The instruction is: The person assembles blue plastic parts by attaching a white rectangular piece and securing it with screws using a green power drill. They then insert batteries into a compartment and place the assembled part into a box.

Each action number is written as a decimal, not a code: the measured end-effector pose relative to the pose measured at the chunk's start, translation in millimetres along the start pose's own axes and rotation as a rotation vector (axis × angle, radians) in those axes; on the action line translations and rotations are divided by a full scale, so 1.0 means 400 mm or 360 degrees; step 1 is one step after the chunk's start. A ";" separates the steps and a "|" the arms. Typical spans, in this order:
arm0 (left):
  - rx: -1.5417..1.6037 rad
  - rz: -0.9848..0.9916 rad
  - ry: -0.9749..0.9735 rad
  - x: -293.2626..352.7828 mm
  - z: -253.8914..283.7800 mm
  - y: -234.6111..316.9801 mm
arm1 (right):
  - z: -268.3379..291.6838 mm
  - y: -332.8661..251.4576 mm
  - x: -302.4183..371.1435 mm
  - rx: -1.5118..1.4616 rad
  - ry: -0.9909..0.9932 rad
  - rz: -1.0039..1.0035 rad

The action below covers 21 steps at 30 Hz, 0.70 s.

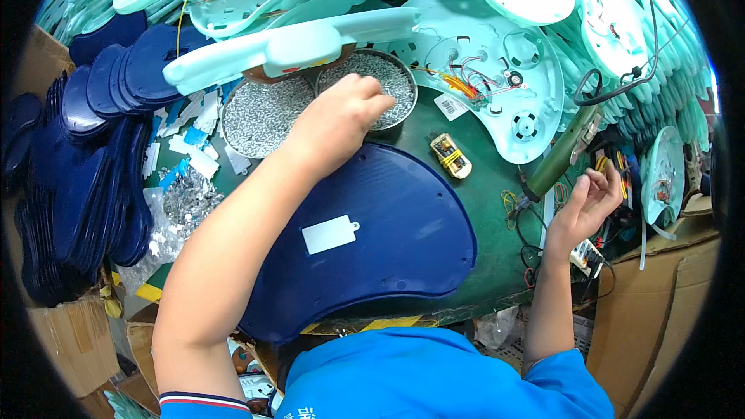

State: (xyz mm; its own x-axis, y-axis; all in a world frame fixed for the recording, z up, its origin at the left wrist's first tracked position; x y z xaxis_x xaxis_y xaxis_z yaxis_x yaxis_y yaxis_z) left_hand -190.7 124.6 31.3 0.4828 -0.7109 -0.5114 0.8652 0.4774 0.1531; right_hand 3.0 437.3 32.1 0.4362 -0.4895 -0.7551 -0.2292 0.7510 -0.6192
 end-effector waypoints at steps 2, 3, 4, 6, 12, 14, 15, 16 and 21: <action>-0.0166 -0.0274 -0.0236 -0.033 -0.042 0.002 | 0.004 0.060 -0.022 0.0010 0.0087 -0.0182; -0.0234 -0.0280 -0.0280 -0.043 -0.053 -0.001 | 0.006 0.091 -0.023 -0.0036 0.0110 -0.0315; -0.0308 -0.0283 -0.0321 -0.047 -0.059 -0.007 | 0.006 0.145 -0.016 -0.0206 -0.0012 -0.0528; -0.0450 -0.0271 -0.0321 -0.048 -0.058 -0.011 | -0.023 0.215 0.011 -0.0795 -0.0216 -0.0993; -0.0356 0.0011 0.0055 -0.025 -0.021 -0.029 | -0.069 0.138 0.044 -0.0653 -0.0159 -0.0746; -0.0274 0.0083 0.0123 -0.015 -0.011 -0.036 | -0.081 0.076 0.071 -0.0637 -0.0211 -0.0627; -0.0226 0.0110 0.0163 -0.014 -0.005 -0.038 | -0.080 0.064 0.082 -0.0568 -0.0228 -0.0509; -0.0165 0.0133 0.0163 -0.010 -0.001 -0.038 | -0.083 0.052 0.096 -0.0613 -0.0283 -0.0328; 0.0364 0.0388 0.0089 0.072 0.068 0.045 | -0.093 0.032 0.105 -0.0629 -0.0629 -0.0268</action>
State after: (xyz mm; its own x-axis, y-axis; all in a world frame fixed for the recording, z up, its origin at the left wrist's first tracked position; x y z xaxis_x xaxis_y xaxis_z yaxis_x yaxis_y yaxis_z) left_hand -157.8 98.7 42.3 0.6763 -0.5576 -0.4813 0.7364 0.4972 0.4588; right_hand -13.9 410.0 -15.7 0.7690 -0.3285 -0.5485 -0.4026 0.4175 -0.8146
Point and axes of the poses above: each hand's wrist, its own x-axis away from the middle knuckle, its own z-axis out of the back of the hand, y = z × x, the point moved 5 cm from there along -x, towards the middle knuckle, and after that the axes turned 4 degrees about -x, right-handed, at the moved point
